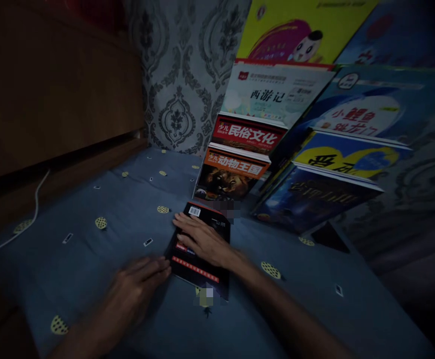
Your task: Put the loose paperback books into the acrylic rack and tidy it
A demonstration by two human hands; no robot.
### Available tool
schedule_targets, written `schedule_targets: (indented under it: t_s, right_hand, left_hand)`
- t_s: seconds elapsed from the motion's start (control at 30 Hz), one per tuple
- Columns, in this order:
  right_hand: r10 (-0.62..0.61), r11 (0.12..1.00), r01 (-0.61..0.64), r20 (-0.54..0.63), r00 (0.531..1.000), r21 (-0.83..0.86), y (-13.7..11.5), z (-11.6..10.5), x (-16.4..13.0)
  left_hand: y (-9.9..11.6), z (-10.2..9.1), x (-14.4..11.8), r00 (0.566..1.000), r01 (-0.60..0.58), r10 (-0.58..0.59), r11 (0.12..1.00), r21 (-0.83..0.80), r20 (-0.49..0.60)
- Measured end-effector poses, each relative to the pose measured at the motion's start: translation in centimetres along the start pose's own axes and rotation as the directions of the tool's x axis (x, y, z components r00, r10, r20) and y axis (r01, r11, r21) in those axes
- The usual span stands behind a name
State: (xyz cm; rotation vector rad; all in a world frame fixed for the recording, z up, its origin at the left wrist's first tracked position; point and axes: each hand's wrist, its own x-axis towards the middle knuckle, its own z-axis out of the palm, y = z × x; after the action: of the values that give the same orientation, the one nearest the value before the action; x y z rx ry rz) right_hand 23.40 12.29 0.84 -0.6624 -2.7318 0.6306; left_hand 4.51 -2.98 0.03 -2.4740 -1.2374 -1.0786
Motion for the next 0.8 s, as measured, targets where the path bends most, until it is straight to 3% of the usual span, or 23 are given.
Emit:
schedule_targets:
  t_s: [0.23,0.47,0.6,0.8]
  right_hand:
    - [0.071,0.995,-0.073,-0.036,0.997,-0.064,2.5,-0.7,1.2]
    - [0.113,0.985,-0.125,-0.098,0.989,-0.122,2.0,-0.5,1.3]
    - [0.127,0.977,-0.146,-0.126,0.984,-0.155,1.7,-0.1,0.9]
    - [0.215,0.957,-0.244,-0.184,0.959,-0.154,2.1,0.2,0.5]
  left_hand:
    - [0.1,-0.1,0.3,0.998,-0.033,0.035,0.998,0.047,-0.045]
    - [0.1,0.0,0.4,0.997,-0.049,0.053,0.995,0.081,-0.048]
    - [0.0,0.6,-0.4,0.996,0.003,0.004,0.997,0.076,-0.092]
    - [0.3,-0.3,0.2,1.000,-0.005,0.005,0.996,0.090,-0.003]
